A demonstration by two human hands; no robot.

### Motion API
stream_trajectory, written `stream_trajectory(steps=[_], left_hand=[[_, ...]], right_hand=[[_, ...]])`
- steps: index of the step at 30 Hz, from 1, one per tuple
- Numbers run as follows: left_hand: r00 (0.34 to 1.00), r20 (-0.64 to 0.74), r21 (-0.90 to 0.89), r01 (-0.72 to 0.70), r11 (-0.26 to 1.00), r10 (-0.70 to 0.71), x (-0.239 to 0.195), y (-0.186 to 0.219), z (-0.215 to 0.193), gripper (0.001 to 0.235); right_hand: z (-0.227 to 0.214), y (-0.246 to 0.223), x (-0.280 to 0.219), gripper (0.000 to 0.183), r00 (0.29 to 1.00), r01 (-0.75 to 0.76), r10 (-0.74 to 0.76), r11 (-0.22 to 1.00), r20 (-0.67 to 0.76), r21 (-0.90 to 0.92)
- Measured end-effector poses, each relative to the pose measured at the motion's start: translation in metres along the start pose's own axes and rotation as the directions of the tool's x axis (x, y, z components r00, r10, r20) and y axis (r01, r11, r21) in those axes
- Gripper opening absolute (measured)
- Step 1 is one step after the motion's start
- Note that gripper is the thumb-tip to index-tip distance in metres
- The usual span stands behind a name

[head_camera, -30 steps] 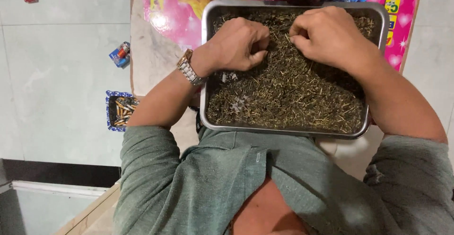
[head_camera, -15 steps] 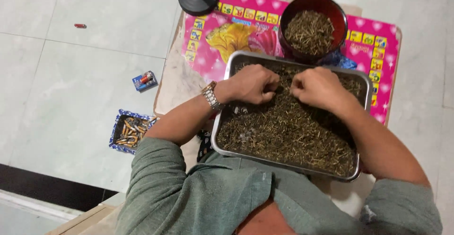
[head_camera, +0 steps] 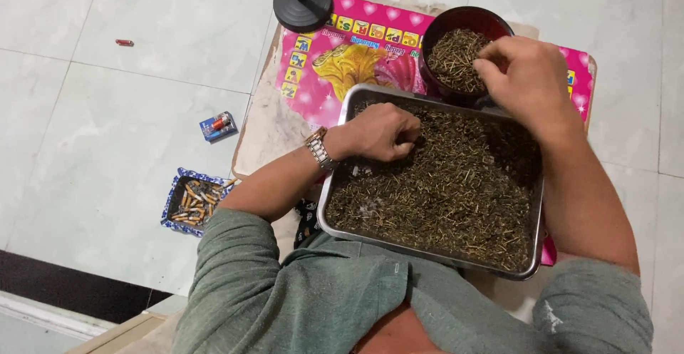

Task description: Sorting through dried tea leaves in a metal tray to remove stems or debris and placing them into a bowl.

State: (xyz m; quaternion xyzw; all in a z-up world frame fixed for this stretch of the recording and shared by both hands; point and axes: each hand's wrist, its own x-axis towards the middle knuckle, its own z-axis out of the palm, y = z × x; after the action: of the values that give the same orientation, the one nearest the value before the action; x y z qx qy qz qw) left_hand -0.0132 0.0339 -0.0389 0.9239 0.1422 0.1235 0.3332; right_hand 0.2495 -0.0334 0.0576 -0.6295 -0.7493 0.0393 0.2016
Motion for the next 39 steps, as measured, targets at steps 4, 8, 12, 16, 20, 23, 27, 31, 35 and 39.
stream_trajectory(steps=[4, 8, 12, 16, 20, 23, 27, 31, 35, 39], left_hand=[[0.998, -0.068, 0.044, 0.006, 0.999, -0.003, 0.001, 0.011, -0.011, 0.015], [0.996, -0.084, 0.143, 0.02, 0.99, -0.008, 0.002, 0.016, -0.016, 0.027], [1.0, 0.012, 0.182, -0.018, 0.983, 0.016, -0.001, 0.015, -0.009, 0.029], [0.997, 0.071, 0.263, -0.016, 0.965, -0.003, 0.001, 0.0, 0.004, 0.018], [0.995, -0.019, 0.293, -0.087, 0.952, 0.097, -0.001, 0.016, -0.012, 0.013], [0.994, -0.062, 0.214, -0.07, 0.974, 0.085, 0.0, 0.006, -0.006, 0.011], [0.989, -0.144, 0.253, -0.006, 0.968, 0.044, 0.0, 0.013, -0.013, 0.014], [0.985, -0.171, 0.27, 0.021, 0.963, 0.027, 0.002, 0.013, -0.013, 0.007], [0.973, -0.226, 0.276, 0.099, 0.956, -0.035, 0.002, 0.011, -0.012, 0.014], [0.95, -0.31, 0.226, 0.116, 0.967, -0.041, 0.002, 0.005, -0.009, 0.014]], right_hand=[[-0.003, -0.042, -0.013, 0.032, 0.999, 0.028, -0.028, 1.0, 0.035, -0.013], [0.018, -0.055, -0.043, 0.04, 0.954, 0.016, 0.013, 0.996, 0.299, -0.093], [0.023, -0.059, -0.047, 0.036, 0.89, 0.066, -0.052, 0.998, 0.452, -0.015], [0.033, -0.034, -0.058, 0.017, 0.884, 0.128, -0.079, 0.989, 0.46, -0.076], [0.035, -0.016, -0.067, 0.019, 0.914, 0.047, -0.064, 0.998, 0.4, 0.052], [0.031, -0.006, -0.074, 0.015, 0.966, 0.146, -0.153, 0.988, 0.209, 0.05], [0.026, -0.006, -0.066, 0.028, 0.947, 0.099, -0.082, 0.994, 0.31, -0.04], [0.052, -0.004, -0.051, 0.021, 0.949, 0.229, -0.175, 0.954, 0.263, -0.194], [0.065, -0.017, -0.035, 0.027, 0.927, 0.313, -0.243, 0.92, 0.285, -0.235], [0.068, -0.021, -0.027, 0.021, 0.917, 0.3, -0.169, 0.889, 0.36, -0.347]])
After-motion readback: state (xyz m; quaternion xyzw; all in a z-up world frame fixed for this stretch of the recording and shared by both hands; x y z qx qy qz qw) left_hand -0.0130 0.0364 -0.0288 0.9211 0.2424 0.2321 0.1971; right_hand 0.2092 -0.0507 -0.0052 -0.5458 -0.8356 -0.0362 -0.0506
